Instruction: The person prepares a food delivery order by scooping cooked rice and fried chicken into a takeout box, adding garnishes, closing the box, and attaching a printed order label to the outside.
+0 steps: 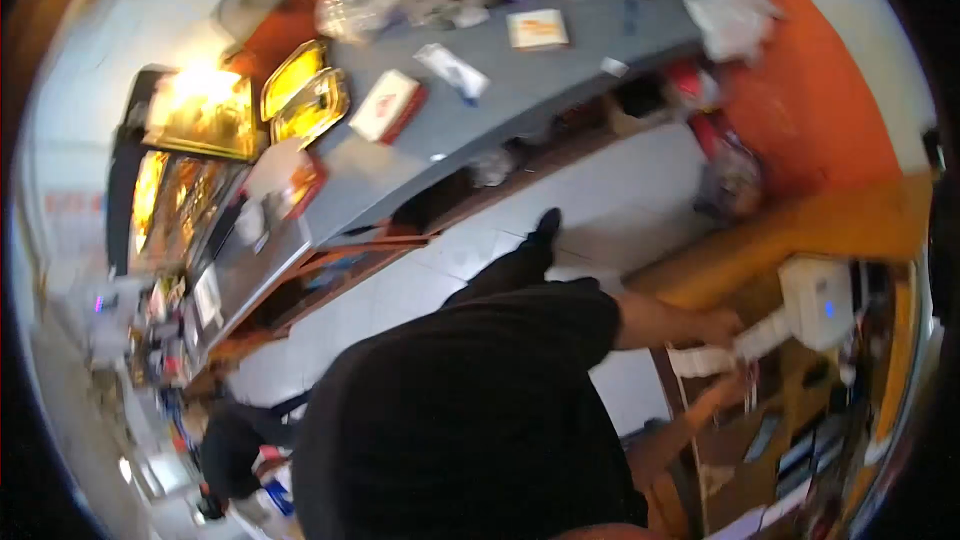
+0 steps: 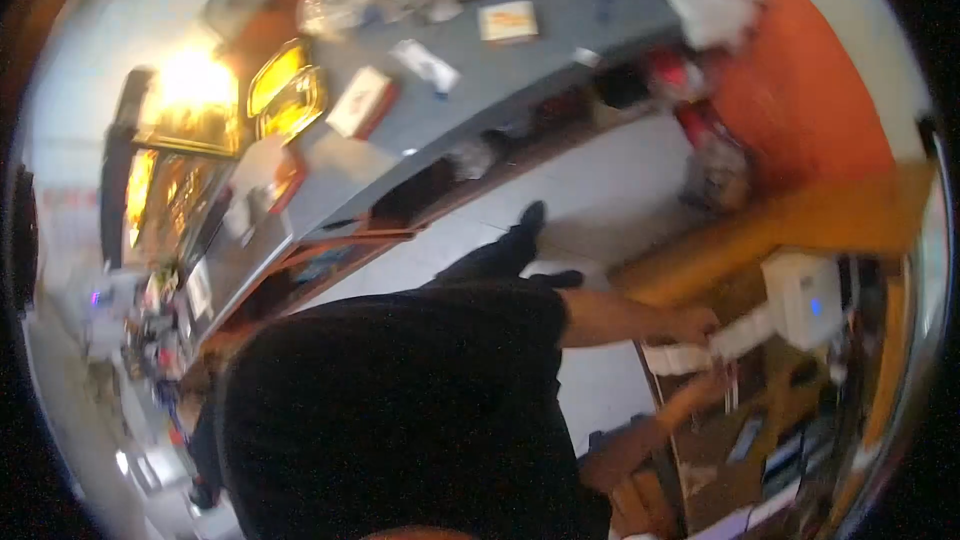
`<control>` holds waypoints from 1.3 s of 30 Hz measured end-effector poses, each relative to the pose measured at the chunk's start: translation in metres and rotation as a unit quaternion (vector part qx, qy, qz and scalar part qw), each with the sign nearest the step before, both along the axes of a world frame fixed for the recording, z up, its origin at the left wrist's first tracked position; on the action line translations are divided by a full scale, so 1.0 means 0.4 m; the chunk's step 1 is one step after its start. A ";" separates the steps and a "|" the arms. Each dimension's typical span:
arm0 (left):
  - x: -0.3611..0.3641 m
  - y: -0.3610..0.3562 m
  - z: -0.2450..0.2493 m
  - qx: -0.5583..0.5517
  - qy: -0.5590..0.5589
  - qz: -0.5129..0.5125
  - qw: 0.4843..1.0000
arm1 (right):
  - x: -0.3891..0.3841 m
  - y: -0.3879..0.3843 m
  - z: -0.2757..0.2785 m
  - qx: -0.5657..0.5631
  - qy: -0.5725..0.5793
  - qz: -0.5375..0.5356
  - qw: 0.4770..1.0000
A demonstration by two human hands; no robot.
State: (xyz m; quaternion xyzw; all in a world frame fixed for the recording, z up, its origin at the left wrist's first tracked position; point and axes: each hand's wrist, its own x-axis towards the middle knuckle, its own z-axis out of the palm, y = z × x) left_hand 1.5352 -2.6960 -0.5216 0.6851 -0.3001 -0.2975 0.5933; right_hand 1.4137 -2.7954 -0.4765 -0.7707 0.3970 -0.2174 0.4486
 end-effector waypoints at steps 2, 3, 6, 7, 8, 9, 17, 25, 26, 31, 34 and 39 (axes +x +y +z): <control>-0.007 0.050 0.045 0.005 0.102 -0.042 0.994 | -0.021 0.022 -0.024 -0.009 -0.007 0.005 1.000; 0.002 0.081 0.085 0.006 0.077 -0.052 0.996 | -0.024 0.036 -0.017 0.004 -0.016 -0.002 1.000; 0.000 0.100 0.188 0.017 0.229 -0.052 0.972 | -0.028 0.085 -0.007 -0.097 -0.047 -0.005 0.994; -0.003 0.053 0.058 0.030 0.167 -0.115 0.979 | -0.013 0.117 0.037 -0.061 -0.111 -0.043 0.991; -0.009 0.047 0.038 0.001 0.133 -0.122 0.984 | -0.031 0.103 0.036 -0.182 -0.041 -0.027 0.982; -0.011 0.049 0.032 -0.026 0.099 -0.118 0.988 | -0.030 0.121 0.089 -0.211 -0.015 -0.030 0.977; 0.043 0.061 0.141 0.047 0.121 -0.172 0.977 | 0.002 0.082 0.127 -0.446 0.016 0.091 0.890; 0.021 0.069 0.121 0.036 0.066 -0.178 0.981 | -0.016 0.082 0.110 -0.516 0.032 0.083 0.852; 0.019 0.071 0.117 0.038 0.064 -0.180 0.981 | -0.016 0.077 0.109 -0.485 0.018 0.061 0.872; -0.024 0.114 0.123 0.041 -0.021 -0.034 0.998 | 0.006 0.076 0.059 0.259 -0.375 -0.373 0.808; -0.042 0.153 0.242 0.083 -0.065 0.083 0.991 | 0.033 0.145 0.188 -0.143 -0.282 -0.273 0.909; 0.027 0.357 0.513 -0.140 0.242 0.032 0.959 | 0.090 0.306 0.416 -0.485 -0.181 0.133 0.846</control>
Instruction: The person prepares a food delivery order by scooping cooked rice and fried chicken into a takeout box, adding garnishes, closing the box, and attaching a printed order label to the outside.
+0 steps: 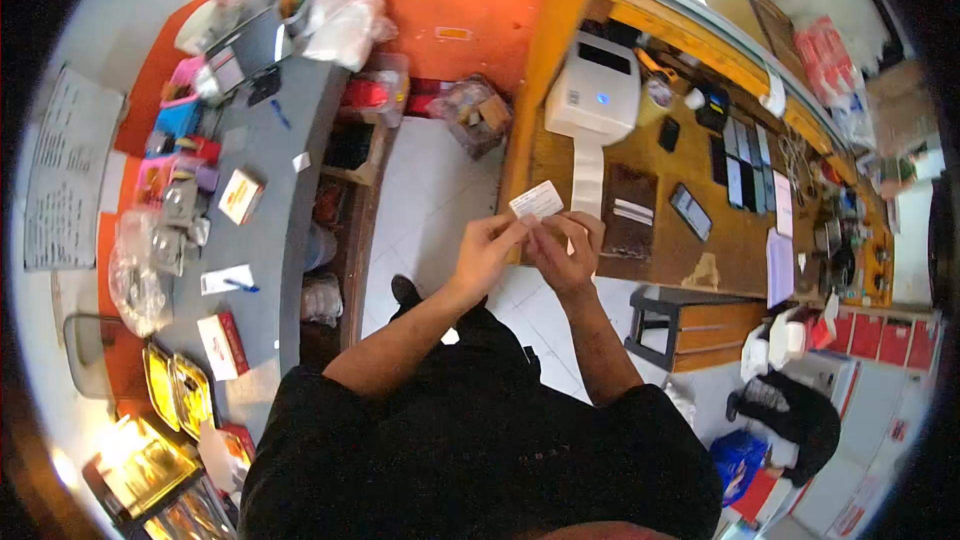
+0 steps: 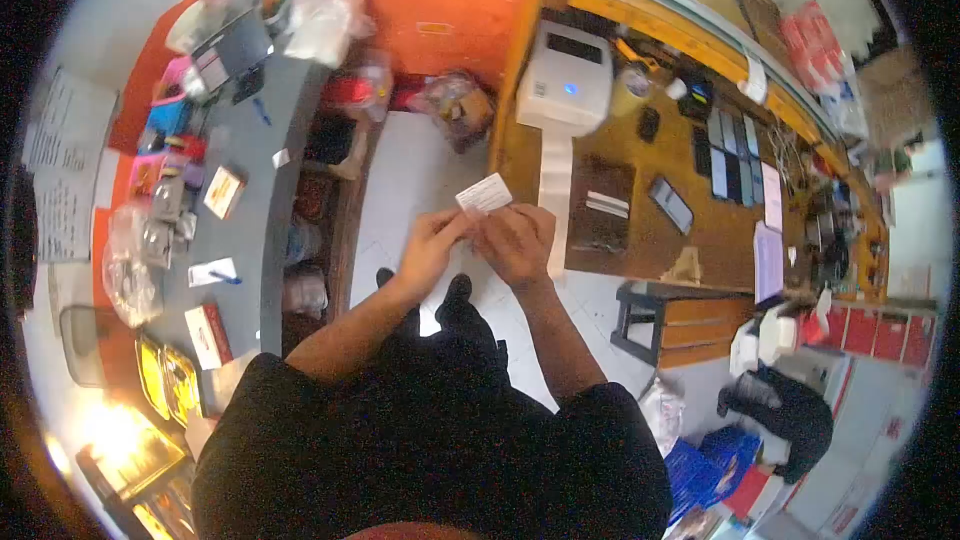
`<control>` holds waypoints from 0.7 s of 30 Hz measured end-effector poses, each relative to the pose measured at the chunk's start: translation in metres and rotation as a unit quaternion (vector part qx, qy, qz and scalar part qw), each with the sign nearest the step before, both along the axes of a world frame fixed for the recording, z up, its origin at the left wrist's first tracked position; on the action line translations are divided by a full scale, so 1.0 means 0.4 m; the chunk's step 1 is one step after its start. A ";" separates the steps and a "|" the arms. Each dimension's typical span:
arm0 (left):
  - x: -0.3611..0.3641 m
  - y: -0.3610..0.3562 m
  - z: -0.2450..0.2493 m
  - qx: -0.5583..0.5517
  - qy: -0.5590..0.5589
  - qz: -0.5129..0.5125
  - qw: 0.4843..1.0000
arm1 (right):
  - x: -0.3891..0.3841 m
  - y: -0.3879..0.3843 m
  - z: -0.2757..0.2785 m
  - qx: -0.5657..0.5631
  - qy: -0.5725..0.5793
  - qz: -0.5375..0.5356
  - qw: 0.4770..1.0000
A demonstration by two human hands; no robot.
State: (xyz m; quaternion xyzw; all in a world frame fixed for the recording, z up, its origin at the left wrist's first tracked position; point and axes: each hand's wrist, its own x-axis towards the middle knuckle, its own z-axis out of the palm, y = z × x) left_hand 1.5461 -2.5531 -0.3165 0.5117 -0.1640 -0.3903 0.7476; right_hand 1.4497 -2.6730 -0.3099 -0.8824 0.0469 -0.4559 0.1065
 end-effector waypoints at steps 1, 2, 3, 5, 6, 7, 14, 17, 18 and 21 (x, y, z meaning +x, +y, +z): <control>0.028 0.049 0.013 0.044 -0.035 -0.024 0.998 | 0.028 0.032 0.026 -0.008 -0.018 0.024 1.000; 0.047 0.093 0.028 0.090 -0.068 -0.044 0.993 | 0.045 0.036 0.028 -0.012 0.021 0.072 0.997; 0.059 0.134 0.054 0.093 -0.069 -0.018 0.993 | 0.068 0.050 0.039 -0.011 0.017 0.098 0.995; 0.083 0.231 0.102 0.075 -0.072 0.080 0.991 | 0.129 0.108 0.077 0.096 -0.005 0.166 0.981; 0.095 0.285 0.111 0.075 -0.148 0.096 0.981 | 0.178 0.167 0.107 0.269 -0.024 0.170 0.948; 0.111 0.337 0.110 0.087 -0.146 0.133 0.976 | 0.219 0.204 0.124 0.341 0.085 0.221 0.910; 0.193 0.856 -0.061 0.436 -0.294 0.352 0.774 | 0.523 0.574 0.096 0.667 0.143 0.335 0.649; 0.203 1.201 -0.168 0.667 -0.243 0.417 0.567 | 0.642 0.818 0.000 0.649 0.319 0.356 0.592; 0.206 1.303 -0.199 0.727 -0.210 0.392 0.524 | 0.666 0.909 -0.037 0.586 0.383 0.394 0.596; 0.218 1.525 -0.299 0.755 -0.211 0.338 0.520 | 0.698 1.202 -0.188 0.526 0.511 0.400 0.550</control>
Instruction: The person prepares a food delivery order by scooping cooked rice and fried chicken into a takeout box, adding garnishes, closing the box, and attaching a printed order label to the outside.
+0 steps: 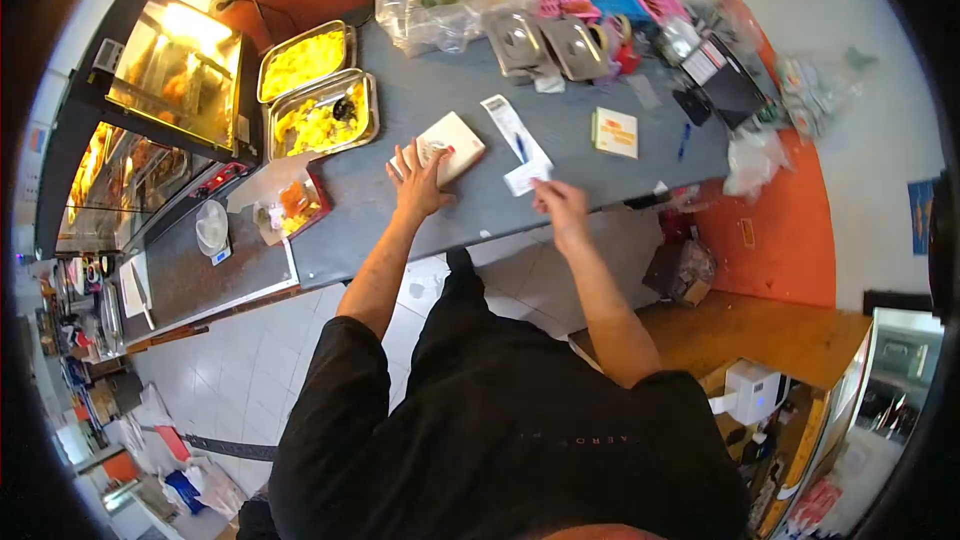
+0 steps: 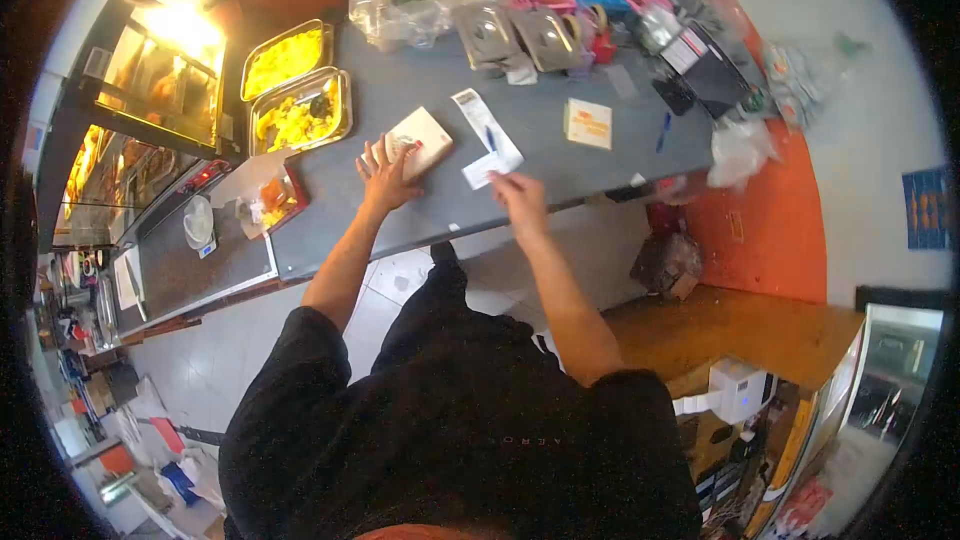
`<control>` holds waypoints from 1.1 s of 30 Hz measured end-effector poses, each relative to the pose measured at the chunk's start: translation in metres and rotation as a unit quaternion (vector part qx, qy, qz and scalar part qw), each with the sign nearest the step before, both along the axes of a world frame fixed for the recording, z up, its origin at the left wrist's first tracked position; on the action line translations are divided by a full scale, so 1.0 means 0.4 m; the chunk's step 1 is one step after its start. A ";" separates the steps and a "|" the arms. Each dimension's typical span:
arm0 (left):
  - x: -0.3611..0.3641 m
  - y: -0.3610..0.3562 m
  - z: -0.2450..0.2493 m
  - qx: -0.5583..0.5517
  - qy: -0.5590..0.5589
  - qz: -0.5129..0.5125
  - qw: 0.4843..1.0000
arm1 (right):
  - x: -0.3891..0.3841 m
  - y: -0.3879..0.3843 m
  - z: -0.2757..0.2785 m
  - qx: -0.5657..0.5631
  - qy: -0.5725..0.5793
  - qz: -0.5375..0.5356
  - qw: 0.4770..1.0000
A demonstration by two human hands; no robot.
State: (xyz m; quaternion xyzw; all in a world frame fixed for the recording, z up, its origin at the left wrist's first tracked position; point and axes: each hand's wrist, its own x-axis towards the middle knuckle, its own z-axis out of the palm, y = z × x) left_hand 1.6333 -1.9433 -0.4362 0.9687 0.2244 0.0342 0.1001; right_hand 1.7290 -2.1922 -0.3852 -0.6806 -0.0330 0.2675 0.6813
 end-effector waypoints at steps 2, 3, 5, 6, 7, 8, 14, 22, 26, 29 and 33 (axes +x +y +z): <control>0.006 0.072 -0.041 -0.028 -0.024 -0.038 0.999 | 0.004 0.159 -0.093 -0.007 0.027 0.032 0.999; 0.009 0.094 -0.043 -0.051 -0.051 -0.082 0.994 | 0.007 0.224 -0.113 -0.045 0.026 0.036 0.998; 0.005 0.103 -0.049 -0.041 -0.074 -0.091 0.992 | -0.002 0.308 -0.166 -0.091 0.033 0.041 0.994; 0.006 0.109 -0.051 -0.049 -0.081 -0.096 0.991 | -0.008 0.338 -0.202 -0.132 0.045 0.016 0.990; 0.009 0.115 -0.052 -0.056 -0.076 -0.096 0.991 | -0.010 0.361 -0.235 -0.172 0.056 -0.011 0.983; 0.011 0.115 -0.050 -0.064 -0.091 -0.093 0.989 | -0.014 0.371 -0.240 -0.178 0.061 -0.012 0.982; 0.017 0.130 -0.053 -0.114 -0.115 -0.093 0.982 | -0.016 0.387 -0.213 -0.177 0.238 -0.038 0.954; 0.022 0.137 -0.035 -0.138 -0.074 -0.080 0.984 | 0.019 0.373 -0.259 -0.121 0.228 -0.015 0.966; 0.025 0.144 -0.031 -0.136 -0.082 -0.080 0.984 | 0.066 0.330 -0.302 -0.101 0.161 0.067 0.980; 0.039 0.176 -0.015 -0.153 -0.052 -0.082 0.984 | 0.116 0.337 -0.263 -0.117 0.057 0.175 0.976; 0.070 0.276 -0.050 -0.345 -0.010 -0.094 0.934 | 0.144 0.407 -0.166 -0.179 -0.081 0.215 0.957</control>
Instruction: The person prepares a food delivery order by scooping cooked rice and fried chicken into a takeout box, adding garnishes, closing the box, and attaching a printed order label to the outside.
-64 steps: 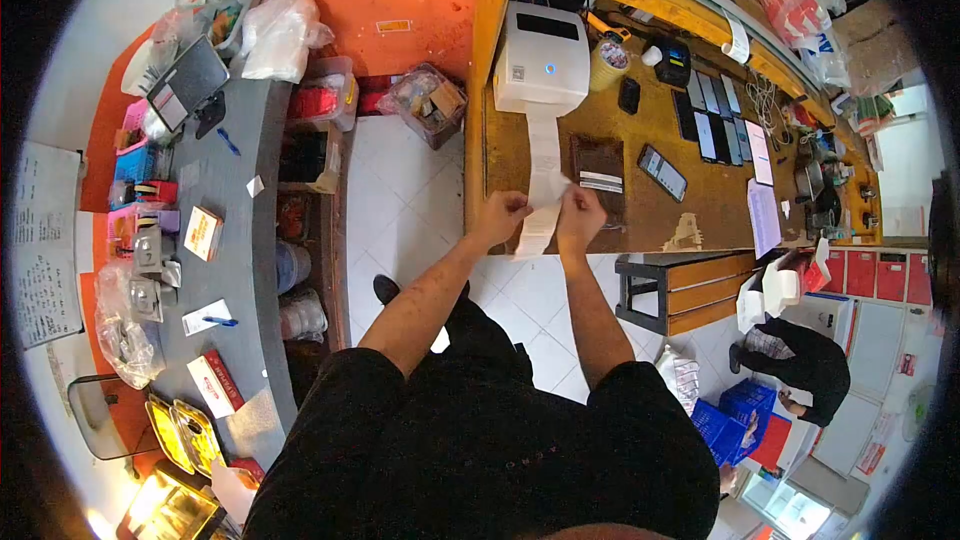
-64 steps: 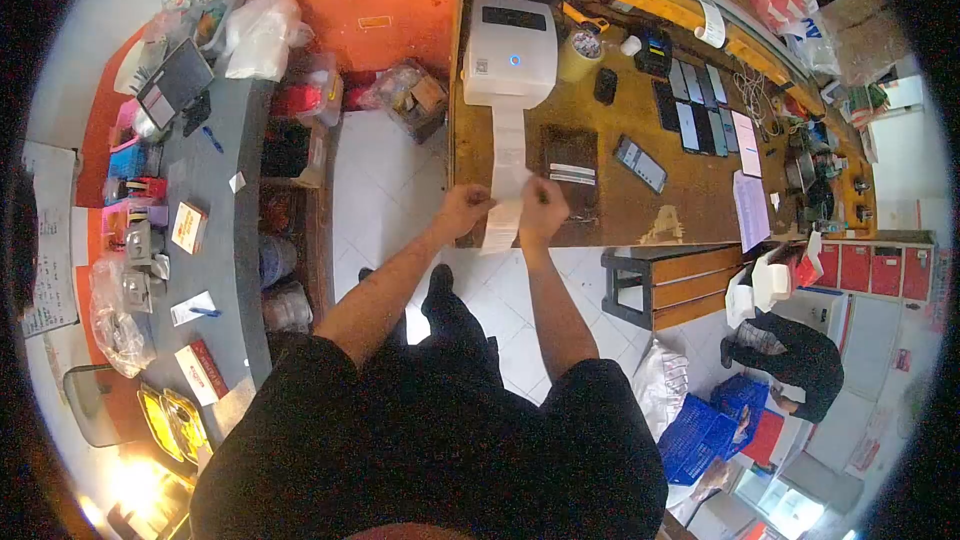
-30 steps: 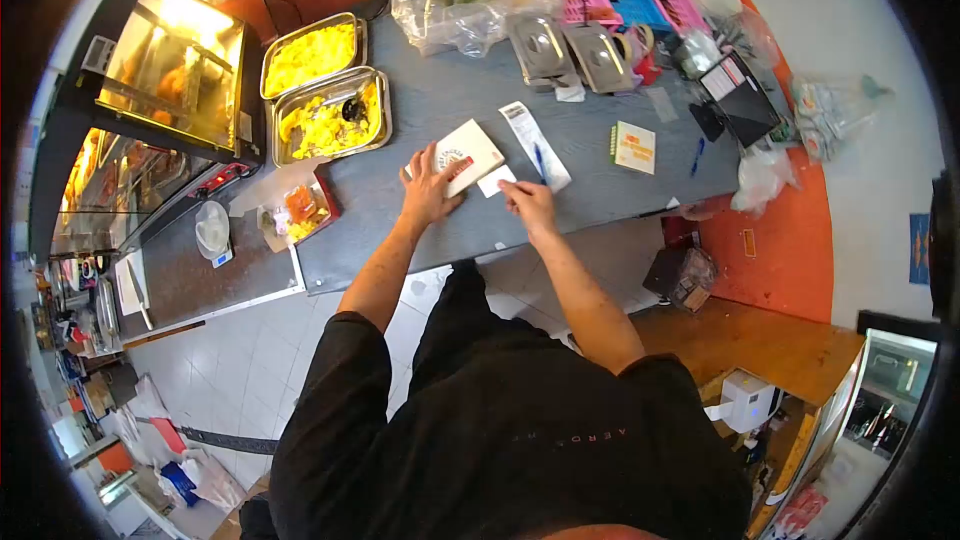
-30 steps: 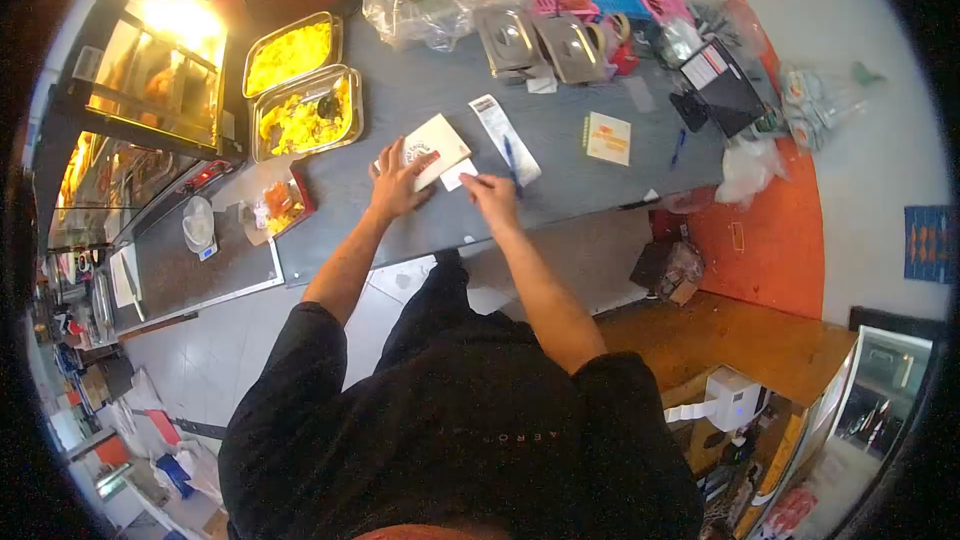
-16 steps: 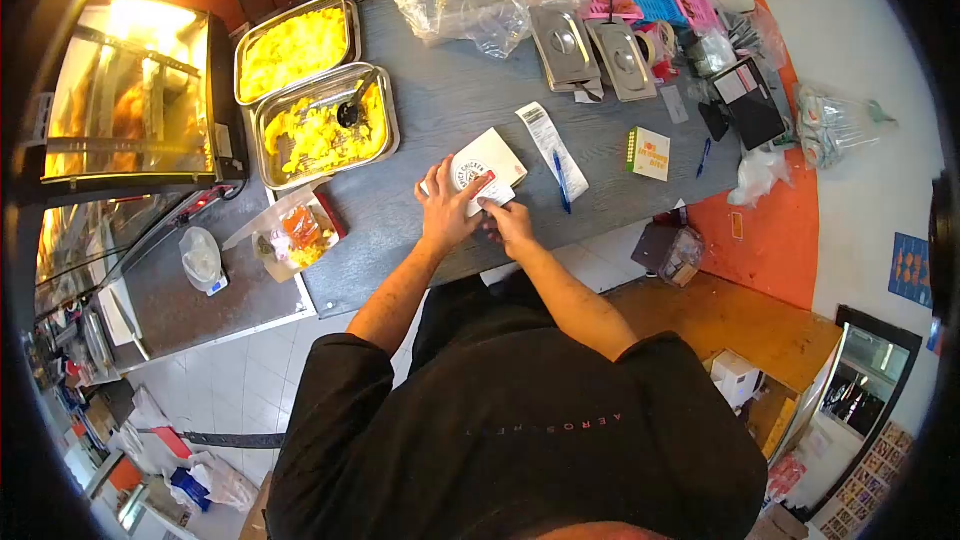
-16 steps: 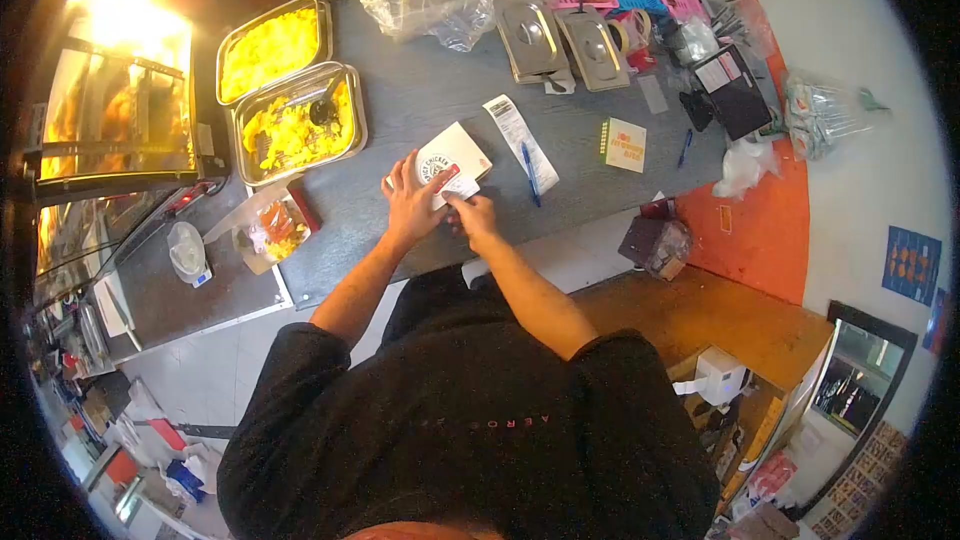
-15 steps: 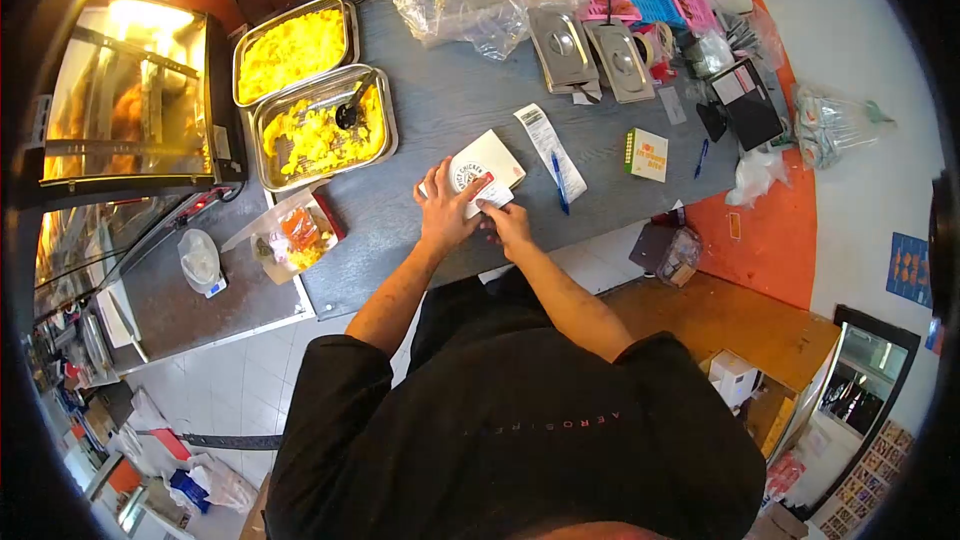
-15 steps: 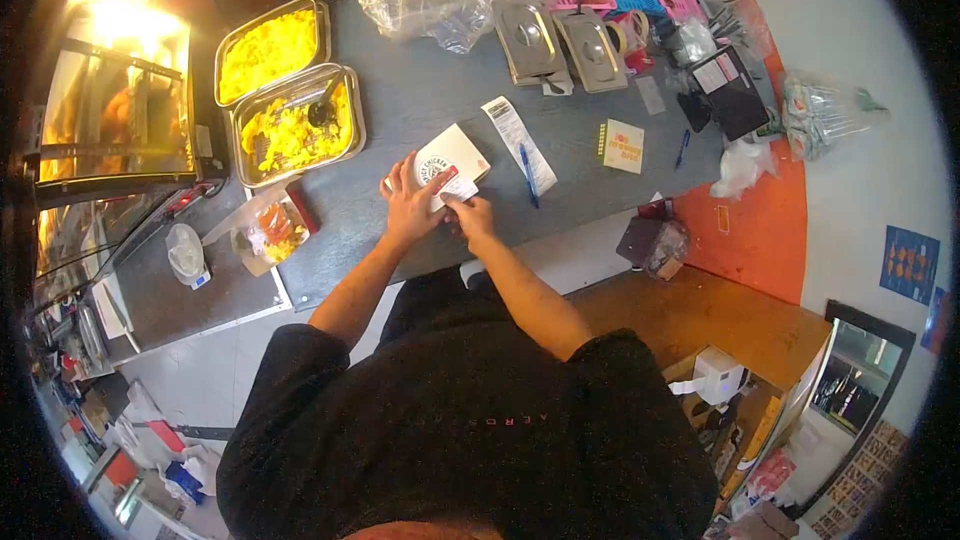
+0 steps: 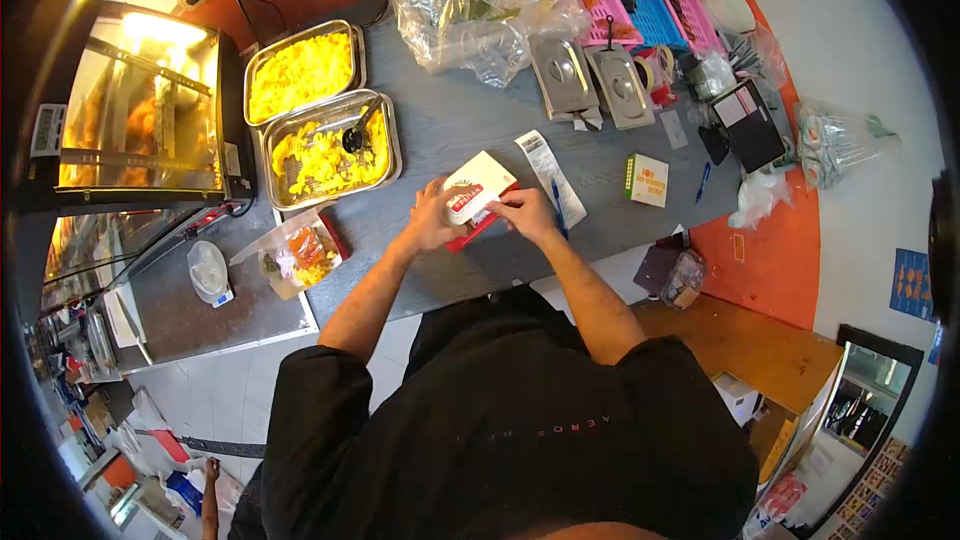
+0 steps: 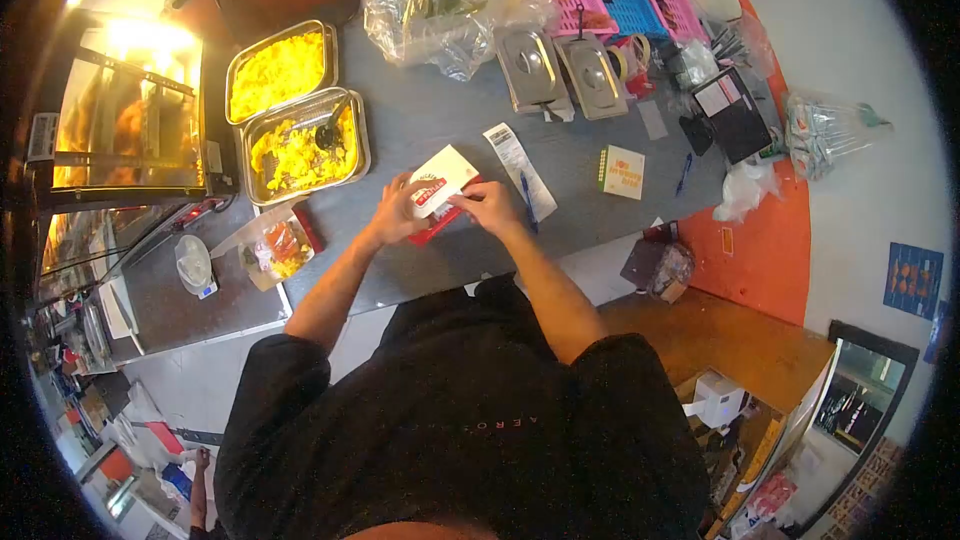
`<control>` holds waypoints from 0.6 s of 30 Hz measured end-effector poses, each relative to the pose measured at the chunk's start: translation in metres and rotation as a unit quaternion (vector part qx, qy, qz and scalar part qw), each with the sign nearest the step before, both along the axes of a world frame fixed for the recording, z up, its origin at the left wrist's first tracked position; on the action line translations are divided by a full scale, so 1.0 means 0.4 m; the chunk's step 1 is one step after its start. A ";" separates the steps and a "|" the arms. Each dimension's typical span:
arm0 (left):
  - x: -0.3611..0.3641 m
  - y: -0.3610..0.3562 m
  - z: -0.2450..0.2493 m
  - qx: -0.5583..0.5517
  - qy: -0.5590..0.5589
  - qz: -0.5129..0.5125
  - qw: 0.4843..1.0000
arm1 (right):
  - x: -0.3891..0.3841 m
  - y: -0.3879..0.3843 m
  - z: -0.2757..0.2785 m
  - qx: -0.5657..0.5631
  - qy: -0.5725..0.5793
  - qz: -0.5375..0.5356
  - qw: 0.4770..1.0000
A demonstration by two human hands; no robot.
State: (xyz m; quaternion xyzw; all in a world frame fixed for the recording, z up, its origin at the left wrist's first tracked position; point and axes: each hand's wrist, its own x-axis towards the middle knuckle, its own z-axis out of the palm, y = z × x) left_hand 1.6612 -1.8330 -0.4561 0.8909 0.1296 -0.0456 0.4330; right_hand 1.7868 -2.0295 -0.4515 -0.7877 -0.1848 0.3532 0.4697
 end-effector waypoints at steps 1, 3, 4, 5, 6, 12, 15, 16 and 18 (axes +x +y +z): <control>0.004 0.028 -0.035 -0.096 -0.020 -0.018 0.995 | -0.001 0.018 0.028 -0.061 -0.083 -0.014 0.995; 0.020 0.051 -0.039 -0.160 -0.011 -0.032 0.987 | -0.004 0.029 0.079 -0.070 -0.167 -0.036 0.983; 0.027 0.048 -0.033 -0.244 0.004 -0.015 0.970 | -0.005 0.033 0.087 -0.037 -0.184 -0.057 0.981; 0.029 0.037 -0.025 -0.327 0.023 0.000 0.945 | -0.010 0.033 0.093 -0.005 -0.199 -0.080 0.977; 0.036 0.013 0.036 -0.387 0.031 0.013 0.921 | -0.018 0.032 0.085 0.005 -0.255 -0.096 0.962; 0.009 -0.123 0.011 -0.448 -0.003 0.076 0.891 | -0.004 -0.009 0.025 0.179 -0.160 -0.079 0.968; -0.016 -0.163 -0.001 -0.445 -0.030 0.133 0.885 | 0.099 -0.124 -0.025 0.062 -0.376 0.103 0.919; -0.017 -0.196 0.007 -0.218 0.006 0.216 0.952 | 0.153 -0.193 0.046 -0.024 -0.458 0.054 0.887; -0.002 -0.268 -0.012 0.046 0.054 0.344 0.936 | 0.208 -0.322 0.162 -0.204 -0.456 -0.179 0.847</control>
